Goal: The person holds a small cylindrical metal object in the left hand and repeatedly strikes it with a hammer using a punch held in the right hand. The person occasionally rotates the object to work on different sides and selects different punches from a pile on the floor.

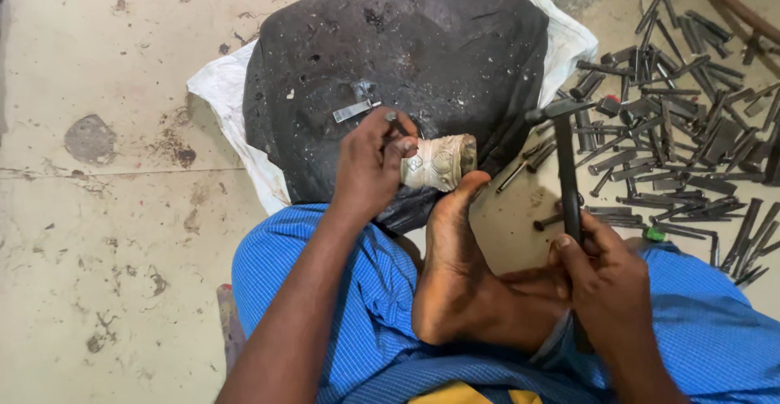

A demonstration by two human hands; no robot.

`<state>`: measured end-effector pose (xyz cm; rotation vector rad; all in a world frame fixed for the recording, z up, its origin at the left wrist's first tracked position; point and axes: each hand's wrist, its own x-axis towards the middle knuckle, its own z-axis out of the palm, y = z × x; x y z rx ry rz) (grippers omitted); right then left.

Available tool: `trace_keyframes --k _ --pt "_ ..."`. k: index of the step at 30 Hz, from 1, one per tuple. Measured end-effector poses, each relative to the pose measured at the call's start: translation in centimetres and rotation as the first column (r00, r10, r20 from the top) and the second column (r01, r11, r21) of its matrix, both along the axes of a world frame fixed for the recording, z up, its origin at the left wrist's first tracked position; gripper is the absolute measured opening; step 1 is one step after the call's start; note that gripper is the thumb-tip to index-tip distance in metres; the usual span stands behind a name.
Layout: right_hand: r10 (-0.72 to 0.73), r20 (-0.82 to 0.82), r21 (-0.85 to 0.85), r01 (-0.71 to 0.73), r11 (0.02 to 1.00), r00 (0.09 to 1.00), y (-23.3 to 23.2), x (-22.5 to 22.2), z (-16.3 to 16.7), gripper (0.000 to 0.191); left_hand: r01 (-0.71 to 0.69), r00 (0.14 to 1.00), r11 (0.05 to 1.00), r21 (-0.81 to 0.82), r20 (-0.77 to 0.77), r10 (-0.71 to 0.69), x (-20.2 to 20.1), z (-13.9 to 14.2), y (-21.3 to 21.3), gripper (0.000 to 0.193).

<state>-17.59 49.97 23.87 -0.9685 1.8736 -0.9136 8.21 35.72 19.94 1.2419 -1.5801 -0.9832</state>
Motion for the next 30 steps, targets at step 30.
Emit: trace_keyframes --k 30 --pt "0.300 -0.496 -0.464 -0.541 0.701 0.815 1.9 -3.9 -0.6 0.034 0.221 0.888 0.964 -0.148 0.439 -0.137 -3.7 0.4 0.4 0.022"
